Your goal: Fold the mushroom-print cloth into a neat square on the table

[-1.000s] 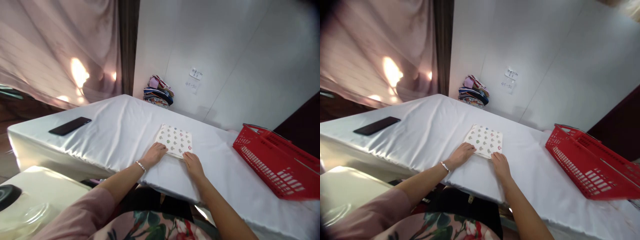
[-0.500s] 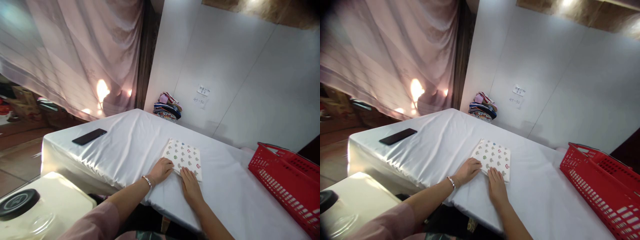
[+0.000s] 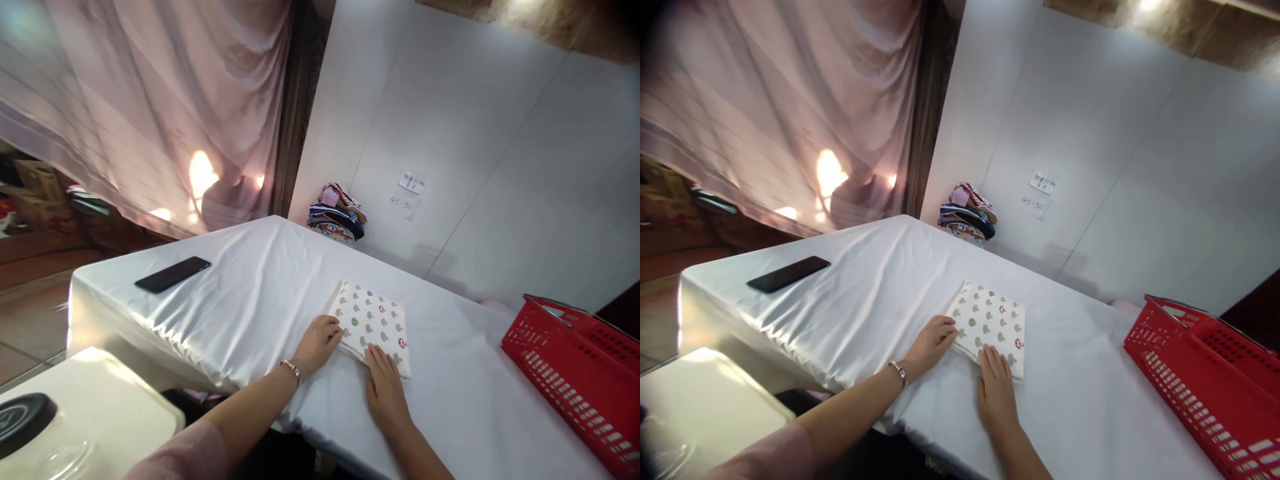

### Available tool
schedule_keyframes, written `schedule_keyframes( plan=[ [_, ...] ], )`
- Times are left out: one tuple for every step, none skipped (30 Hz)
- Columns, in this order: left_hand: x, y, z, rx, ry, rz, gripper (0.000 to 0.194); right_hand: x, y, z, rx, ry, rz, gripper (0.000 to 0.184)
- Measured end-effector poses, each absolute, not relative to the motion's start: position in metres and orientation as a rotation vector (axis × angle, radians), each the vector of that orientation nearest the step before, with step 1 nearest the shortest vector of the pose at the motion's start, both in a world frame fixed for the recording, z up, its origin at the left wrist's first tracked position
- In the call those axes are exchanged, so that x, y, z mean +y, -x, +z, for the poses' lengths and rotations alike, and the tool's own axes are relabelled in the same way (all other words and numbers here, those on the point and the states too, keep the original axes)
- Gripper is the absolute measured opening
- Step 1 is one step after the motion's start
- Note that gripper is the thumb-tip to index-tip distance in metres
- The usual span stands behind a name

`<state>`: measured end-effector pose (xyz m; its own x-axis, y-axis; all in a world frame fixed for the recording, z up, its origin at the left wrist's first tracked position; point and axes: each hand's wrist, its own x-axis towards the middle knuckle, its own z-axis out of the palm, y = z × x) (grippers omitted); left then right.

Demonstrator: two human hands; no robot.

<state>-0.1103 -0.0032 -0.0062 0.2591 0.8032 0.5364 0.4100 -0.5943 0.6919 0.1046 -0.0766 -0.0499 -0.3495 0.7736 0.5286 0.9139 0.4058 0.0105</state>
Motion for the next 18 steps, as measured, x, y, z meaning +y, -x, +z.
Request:
schedule_keyframes(
  plan=[
    [-0.003,0.11,-0.006,1.107,-2.104,1.286,0.024,-0.077,-0.105,-0.05,-2.222,1.445,-0.419,0.055],
    [-0.003,0.11,-0.007,1.118,-2.083,1.297,0.026,-0.077,-0.104,-0.05,-2.224,1.447,-0.414,0.055],
    [-0.002,0.109,-0.009,1.134,-2.059,1.311,0.028,-0.077,-0.104,-0.05,-2.226,1.447,-0.41,0.055],
    [0.0,0.108,-0.011,1.154,-2.029,1.324,0.029,-0.077,-0.104,-0.051,-2.228,1.447,-0.404,0.055],
    [0.002,0.108,-0.013,1.176,-1.99,1.334,0.03,-0.077,-0.104,-0.051,-2.227,1.449,-0.397,0.055],
    [0.004,0.107,-0.015,1.199,-1.941,1.339,0.029,-0.077,-0.104,-0.051,-2.226,1.452,-0.386,0.054],
    [0.008,0.106,-0.016,1.22,-1.889,1.34,0.027,-0.078,-0.104,-0.05,-2.228,1.456,-0.366,0.053],
    [0.012,0.106,-0.017,1.238,-1.839,1.335,0.024,-0.079,-0.104,-0.048,-2.234,1.461,-0.334,0.052],
    [0.018,0.106,-0.017,1.263,-1.792,1.324,0.021,-0.08,-0.104,-0.046,-2.239,1.467,-0.287,0.05],
    [0.024,0.105,-0.015,1.299,-1.75,1.297,0.02,-0.08,-0.105,-0.042,-2.233,1.479,-0.226,0.047],
    [0.031,0.105,-0.012,1.346,-1.716,1.252,0.023,-0.079,-0.107,-0.037,-2.207,1.5,-0.154,0.043],
    [0.039,0.105,-0.009,1.403,-1.688,1.187,0.029,-0.077,-0.111,-0.031,-2.156,1.531,-0.083,0.04],
    [0.047,0.104,-0.005,1.462,-1.667,1.103,0.036,-0.073,-0.116,-0.024,-2.079,1.571,-0.024,0.038],
    [0.054,0.103,0.0,1.514,-1.653,1.006,0.042,-0.068,-0.123,-0.018,-1.981,1.619,0.015,0.038],
    [0.061,0.101,0.004,1.55,-1.648,0.907,0.046,-0.06,-0.131,-0.012,-1.873,1.672,0.031,0.039],
    [0.067,0.099,0.008,1.568,-1.653,0.82,0.048,-0.052,-0.14,-0.008,-1.768,1.728,0.034,0.042],
    [0.072,0.097,0.011,1.575,-1.662,0.752,0.048,-0.042,-0.15,-0.005,-1.669,1.79,0.033,0.045],
    [0.075,0.094,0.013,1.574,-1.671,0.702,0.048,-0.031,-0.16,-0.005,-1.581,1.859,0.054,0.048]
  ],
)
